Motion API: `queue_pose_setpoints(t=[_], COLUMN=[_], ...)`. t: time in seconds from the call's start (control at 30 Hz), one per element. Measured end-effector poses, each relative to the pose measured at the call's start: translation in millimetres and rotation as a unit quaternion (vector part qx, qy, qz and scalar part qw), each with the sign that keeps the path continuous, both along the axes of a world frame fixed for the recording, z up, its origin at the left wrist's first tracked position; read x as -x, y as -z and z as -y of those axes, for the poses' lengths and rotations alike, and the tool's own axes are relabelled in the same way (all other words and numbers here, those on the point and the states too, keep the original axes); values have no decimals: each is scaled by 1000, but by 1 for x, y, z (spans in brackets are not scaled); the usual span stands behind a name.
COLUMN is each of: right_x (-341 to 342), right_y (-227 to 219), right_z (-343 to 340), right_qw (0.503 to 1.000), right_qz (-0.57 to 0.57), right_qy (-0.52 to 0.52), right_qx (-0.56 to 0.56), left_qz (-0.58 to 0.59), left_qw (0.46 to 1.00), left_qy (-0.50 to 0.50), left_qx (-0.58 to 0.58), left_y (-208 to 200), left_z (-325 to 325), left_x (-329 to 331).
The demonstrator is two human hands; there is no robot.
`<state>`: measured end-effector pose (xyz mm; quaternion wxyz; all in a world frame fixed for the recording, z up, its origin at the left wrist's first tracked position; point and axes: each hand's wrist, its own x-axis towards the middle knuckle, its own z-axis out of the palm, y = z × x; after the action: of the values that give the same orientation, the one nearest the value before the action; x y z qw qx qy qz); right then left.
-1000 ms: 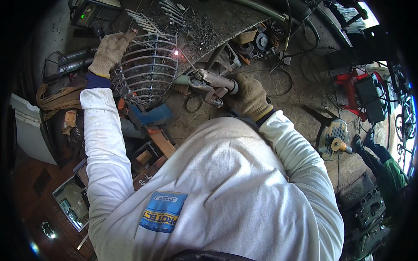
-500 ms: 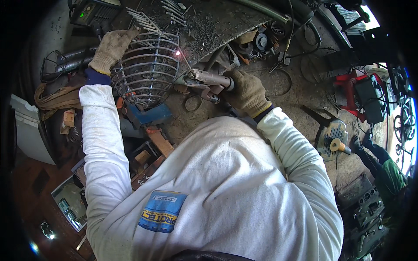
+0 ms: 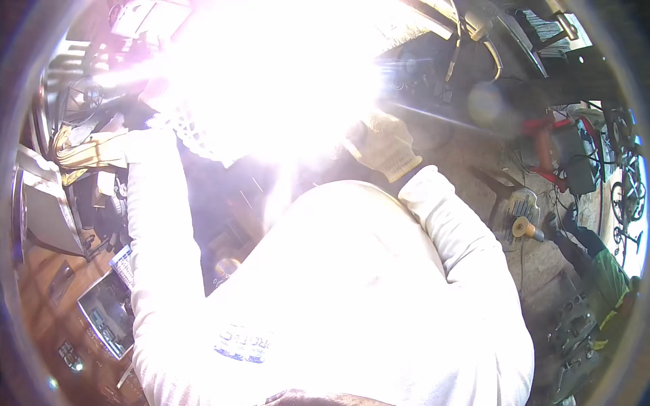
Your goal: The person welds metal rods together to form a spherical cage-like structure using a welding torch.
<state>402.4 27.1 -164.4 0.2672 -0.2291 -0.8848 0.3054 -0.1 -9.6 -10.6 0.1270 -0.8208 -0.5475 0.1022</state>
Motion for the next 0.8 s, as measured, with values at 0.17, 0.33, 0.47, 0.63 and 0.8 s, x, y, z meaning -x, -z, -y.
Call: queue_pose_setpoints(t=[0.17, 0.33, 0.47, 0.63, 0.8], right_x=[-1, -6, -8, -6, -7], right_y=[4, -4, -4, 2, 0], right_z=[9, 7, 6, 7, 4], right_qw=[986, 982, 991, 988, 986], right_qz=[-70, -60, 29, 69, 92], right_qy=[40, 76, 90, 84, 63], right_qx=[148, 165, 97, 114, 123], left_qz=[-2, 29, 20, 81, 10], left_qw=[999, 1000, 981, 960, 991], left_qy=[46, 4, -153, -239, -131], left_qx=[-17, -4, 116, 122, 25], left_y=[-2, -1, -13, -1, 4], left_z=[2, 6, 3, -1, 9], left_x=[6, 1, -15, 0, 1])
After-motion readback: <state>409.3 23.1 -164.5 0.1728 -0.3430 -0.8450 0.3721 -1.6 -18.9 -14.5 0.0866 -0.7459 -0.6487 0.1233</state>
